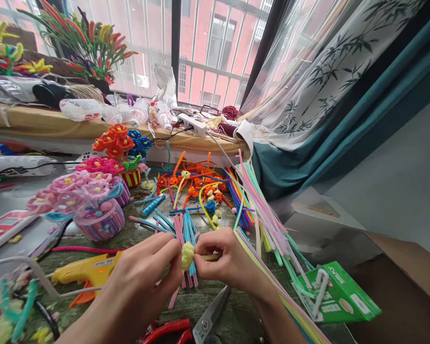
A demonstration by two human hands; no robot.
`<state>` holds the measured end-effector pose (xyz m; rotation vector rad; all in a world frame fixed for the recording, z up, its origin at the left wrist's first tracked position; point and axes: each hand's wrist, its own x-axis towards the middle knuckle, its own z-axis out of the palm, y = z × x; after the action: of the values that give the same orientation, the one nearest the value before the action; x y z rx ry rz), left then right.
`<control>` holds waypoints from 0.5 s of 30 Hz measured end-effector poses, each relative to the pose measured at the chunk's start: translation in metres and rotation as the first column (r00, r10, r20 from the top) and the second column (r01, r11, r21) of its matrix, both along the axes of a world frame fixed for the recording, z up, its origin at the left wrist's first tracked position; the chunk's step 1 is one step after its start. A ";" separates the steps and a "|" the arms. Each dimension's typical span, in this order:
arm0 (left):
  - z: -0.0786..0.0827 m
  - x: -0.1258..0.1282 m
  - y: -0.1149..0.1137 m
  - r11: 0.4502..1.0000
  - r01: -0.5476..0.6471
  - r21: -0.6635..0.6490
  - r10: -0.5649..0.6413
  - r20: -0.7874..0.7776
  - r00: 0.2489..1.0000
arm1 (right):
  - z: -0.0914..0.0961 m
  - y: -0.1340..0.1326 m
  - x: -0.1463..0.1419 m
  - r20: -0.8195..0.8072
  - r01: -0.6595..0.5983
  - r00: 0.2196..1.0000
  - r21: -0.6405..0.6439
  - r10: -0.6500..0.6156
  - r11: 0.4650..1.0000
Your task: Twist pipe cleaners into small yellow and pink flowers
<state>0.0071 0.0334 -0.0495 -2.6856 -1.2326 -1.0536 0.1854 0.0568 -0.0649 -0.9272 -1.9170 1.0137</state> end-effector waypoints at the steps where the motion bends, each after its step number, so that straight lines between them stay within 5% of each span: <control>1: -0.002 0.000 -0.001 0.998 -0.010 0.057 0.012 -0.027 1.000 | -0.001 0.000 0.000 0.004 0.010 1.000 0.010 -0.010 1.000; 7: -0.007 0.003 -0.007 0.962 -0.015 0.272 0.102 -0.310 0.945 | 0.000 -0.002 -0.006 0.034 0.069 0.997 0.009 -0.069 0.998; 15: -0.005 0.013 -0.013 0.910 -0.042 0.413 0.216 -0.386 0.897 | -0.004 -0.003 -0.011 0.028 0.098 0.995 -0.048 -0.096 0.994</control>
<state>0.0200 0.0206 -0.0541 -2.3070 -0.9751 -0.5717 0.1739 0.0535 -0.0684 -1.0560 -1.8565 1.0000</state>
